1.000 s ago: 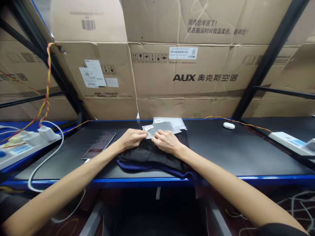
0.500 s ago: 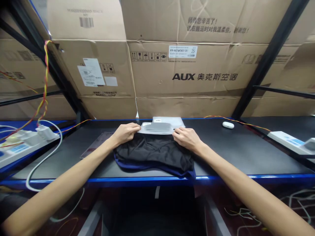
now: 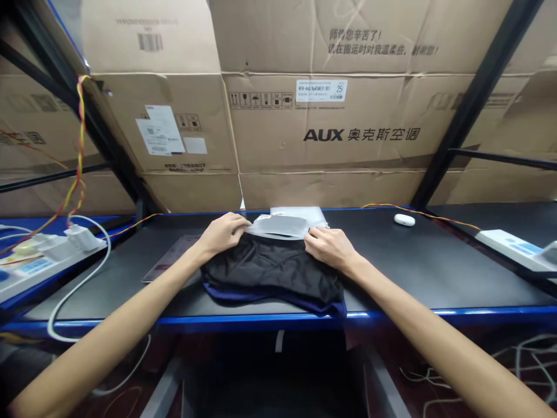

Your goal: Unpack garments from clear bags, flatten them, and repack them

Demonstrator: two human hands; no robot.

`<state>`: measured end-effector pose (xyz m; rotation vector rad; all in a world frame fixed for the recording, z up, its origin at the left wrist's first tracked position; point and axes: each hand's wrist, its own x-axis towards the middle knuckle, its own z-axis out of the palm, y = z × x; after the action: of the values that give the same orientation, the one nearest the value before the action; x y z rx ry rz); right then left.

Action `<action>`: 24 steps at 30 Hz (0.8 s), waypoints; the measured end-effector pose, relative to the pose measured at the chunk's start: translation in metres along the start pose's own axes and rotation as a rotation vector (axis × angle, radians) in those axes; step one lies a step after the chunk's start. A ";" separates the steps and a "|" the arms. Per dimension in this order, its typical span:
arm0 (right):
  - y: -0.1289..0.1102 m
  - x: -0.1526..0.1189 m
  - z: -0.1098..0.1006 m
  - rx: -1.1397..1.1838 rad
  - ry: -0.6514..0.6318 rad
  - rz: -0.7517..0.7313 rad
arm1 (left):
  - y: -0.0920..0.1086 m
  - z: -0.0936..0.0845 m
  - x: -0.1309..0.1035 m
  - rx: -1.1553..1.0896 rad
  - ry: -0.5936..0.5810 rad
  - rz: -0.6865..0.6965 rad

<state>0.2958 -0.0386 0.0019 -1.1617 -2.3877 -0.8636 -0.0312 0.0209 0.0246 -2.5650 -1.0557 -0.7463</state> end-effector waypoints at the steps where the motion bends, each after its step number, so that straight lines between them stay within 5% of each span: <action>1: -0.001 0.000 0.000 0.004 0.000 0.007 | 0.008 -0.003 0.001 -0.065 0.003 0.046; 5: -0.004 0.002 0.000 -0.031 0.002 -0.011 | 0.044 -0.005 0.005 -0.178 -0.124 0.267; 8: -0.004 0.001 -0.001 -0.038 0.022 -0.040 | 0.059 0.005 0.011 -0.132 -0.082 0.292; 13: -0.003 -0.002 0.002 -0.008 0.049 -0.054 | 0.063 0.020 0.026 -0.067 -0.018 0.255; 24: -0.006 -0.002 0.007 0.036 0.062 -0.148 | 0.074 0.043 0.052 0.037 -0.338 -0.085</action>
<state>0.2920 -0.0379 -0.0059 -0.9407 -2.4513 -0.8854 0.0686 0.0172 0.0144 -2.6883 -1.2690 -0.3106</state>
